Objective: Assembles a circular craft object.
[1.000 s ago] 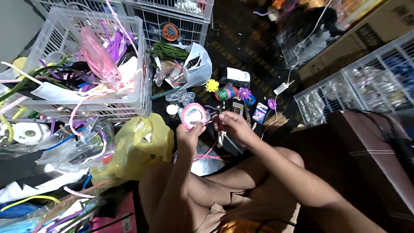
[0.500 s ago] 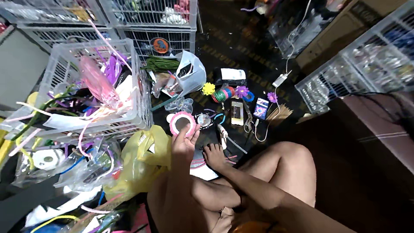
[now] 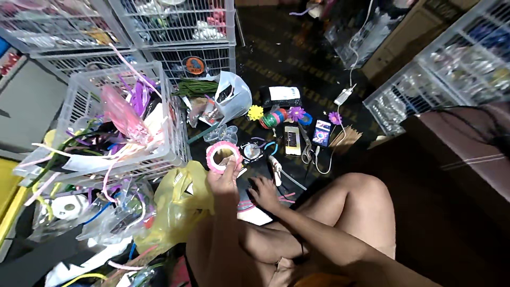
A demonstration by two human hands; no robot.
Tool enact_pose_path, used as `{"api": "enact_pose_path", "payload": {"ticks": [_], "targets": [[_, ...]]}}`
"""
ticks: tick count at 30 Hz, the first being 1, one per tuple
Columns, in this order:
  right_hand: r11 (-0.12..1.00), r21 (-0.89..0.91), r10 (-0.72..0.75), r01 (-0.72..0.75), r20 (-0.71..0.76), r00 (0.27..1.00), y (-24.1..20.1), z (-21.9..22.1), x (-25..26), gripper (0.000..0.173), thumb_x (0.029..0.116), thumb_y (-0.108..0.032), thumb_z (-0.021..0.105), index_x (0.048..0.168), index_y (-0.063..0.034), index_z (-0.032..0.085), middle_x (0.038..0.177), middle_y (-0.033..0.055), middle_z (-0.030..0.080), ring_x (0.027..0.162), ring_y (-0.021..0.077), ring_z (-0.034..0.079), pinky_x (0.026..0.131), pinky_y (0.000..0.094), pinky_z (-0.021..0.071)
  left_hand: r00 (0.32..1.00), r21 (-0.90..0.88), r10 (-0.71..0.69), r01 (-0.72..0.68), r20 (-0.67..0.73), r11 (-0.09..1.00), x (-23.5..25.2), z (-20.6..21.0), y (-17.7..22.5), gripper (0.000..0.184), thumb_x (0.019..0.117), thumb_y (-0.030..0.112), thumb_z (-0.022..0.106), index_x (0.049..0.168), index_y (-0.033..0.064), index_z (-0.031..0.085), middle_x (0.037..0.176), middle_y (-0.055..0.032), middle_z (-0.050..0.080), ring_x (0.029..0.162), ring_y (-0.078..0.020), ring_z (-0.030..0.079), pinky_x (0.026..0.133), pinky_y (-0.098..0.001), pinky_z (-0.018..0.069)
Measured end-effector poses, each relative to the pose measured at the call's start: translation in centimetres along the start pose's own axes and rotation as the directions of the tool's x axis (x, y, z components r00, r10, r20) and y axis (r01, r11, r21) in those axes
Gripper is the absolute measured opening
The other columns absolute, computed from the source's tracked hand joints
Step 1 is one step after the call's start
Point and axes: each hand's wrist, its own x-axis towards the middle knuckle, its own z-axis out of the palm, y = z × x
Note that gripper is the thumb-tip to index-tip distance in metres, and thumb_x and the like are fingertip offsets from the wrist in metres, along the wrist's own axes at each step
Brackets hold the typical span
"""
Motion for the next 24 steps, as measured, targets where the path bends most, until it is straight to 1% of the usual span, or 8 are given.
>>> {"api": "enact_pose_path", "payload": {"ticks": [1,3,5,8,11,15,19,24], "targets": [[0.970,0.243,0.006,0.001,-0.029,1.000,-1.8,-1.7,-0.2,0.044,0.1038,-0.027,0.057,0.141,-0.0023,0.058,0.140,0.0195,0.059,0.129,0.0308,0.057,0.110,0.0471,0.0448,1.000,0.017,0.001,-0.002,0.020,1.000,0.0,-0.1,0.0,0.011,0.0973,-0.008,0.057,0.106,-0.0017,0.060,0.093,-0.0090,0.074,0.083,-0.0184,0.075,0.077,-0.0327,0.0646],[0.755,0.655,0.005,0.038,-0.064,0.998,-5.5,-5.2,-0.8,0.032,0.1063,-0.019,0.052,0.125,0.0050,0.062,0.110,0.0146,0.067,0.097,0.0171,0.065,0.089,0.0340,0.0547,0.999,0.032,0.009,-0.010,0.053,0.999,-0.3,-0.4,-0.2,0.009,0.0983,-0.006,0.058,0.104,-0.0001,0.063,0.094,-0.0076,0.074,0.084,-0.0171,0.075,0.077,-0.0330,0.0643],[0.547,0.829,-0.077,0.118,-0.091,0.993,-8.3,-8.3,-1.4,0.028,0.1076,-0.016,0.049,0.124,0.0029,0.062,0.103,0.0088,0.068,0.090,0.0121,0.067,0.085,0.0299,0.0571,0.996,0.026,0.010,-0.012,0.091,1.000,-0.4,-0.1,-0.2,0.010,0.0994,-0.003,0.057,0.106,0.0013,0.063,0.095,-0.0070,0.074,0.083,-0.0162,0.074,0.076,-0.0328,0.0638],[0.474,0.850,-0.209,0.230,-0.145,0.967,-10.4,-10.8,-1.8,0.027,0.1048,-0.014,0.053,0.128,-0.0036,0.063,0.107,0.0051,0.069,0.090,0.0108,0.066,0.082,0.0294,0.0571,0.991,-0.008,-0.004,0.005,0.134,1.000,-0.6,0.4,-0.3,0.013,0.1015,-0.001,0.053,0.111,0.0021,0.061,0.094,-0.0060,0.073,0.081,-0.0136,0.072,0.075,-0.0310,0.0629],[0.476,0.848,-0.200,0.233,-0.154,0.968,-11.2,-10.9,-1.5,0.024,0.0998,-0.009,0.062,0.123,-0.0054,0.066,0.105,0.0047,0.068,0.081,0.0092,0.063,0.072,0.0254,0.0556,0.986,-0.067,-0.013,0.024,0.163,0.997,-0.7,0.3,-0.5,0.019,0.1026,-0.002,0.049,0.119,0.0022,0.056,0.100,-0.0076,0.072,0.087,-0.0158,0.073,0.082,-0.0335,0.0624],[0.475,0.852,-0.162,0.218,-0.158,0.974,-11.1,-10.4,-1.2,0.022,0.0966,-0.005,0.065,0.119,-0.0050,0.068,0.102,0.0050,0.068,0.076,0.0085,0.062,0.066,0.0233,0.0539,0.985,-0.095,-0.031,0.047,0.168,0.994,-0.7,0.0,-0.7,0.020,0.0995,-0.007,0.045,0.113,0.0022,0.057,0.098,-0.0071,0.070,0.088,-0.0161,0.071,0.085,-0.0341,0.0614],[0.466,0.865,-0.125,0.187,-0.144,0.982,-11.3,-10.3,-1.3,0.019,0.0953,-0.002,0.067,0.114,-0.0044,0.068,0.096,0.0044,0.066,0.071,0.0077,0.060,0.063,0.0218,0.0521,0.983,-0.085,-0.039,0.055,0.180,0.995,-0.5,-0.1,-0.9,0.020,0.0966,-0.009,0.048,0.100,0.0049,0.063,0.094,-0.0058,0.069,0.085,-0.0152,0.070,0.082,-0.0331,0.0614],[0.406,0.898,-0.128,0.167,-0.125,0.984,-11.4,-10.0,-1.2,0.017,0.0954,0.000,0.065,0.112,-0.0050,0.067,0.092,0.0041,0.065,0.068,0.0071,0.059,0.060,0.0208,0.0509,0.984,-0.101,-0.047,0.065,0.171,0.993,-0.5,-0.1,-0.7,0.021,0.0955,-0.012,0.051,0.099,0.0060,0.062,0.093,-0.0049,0.069,0.083,-0.0143,0.070,0.079,-0.0317,0.0623]]}}
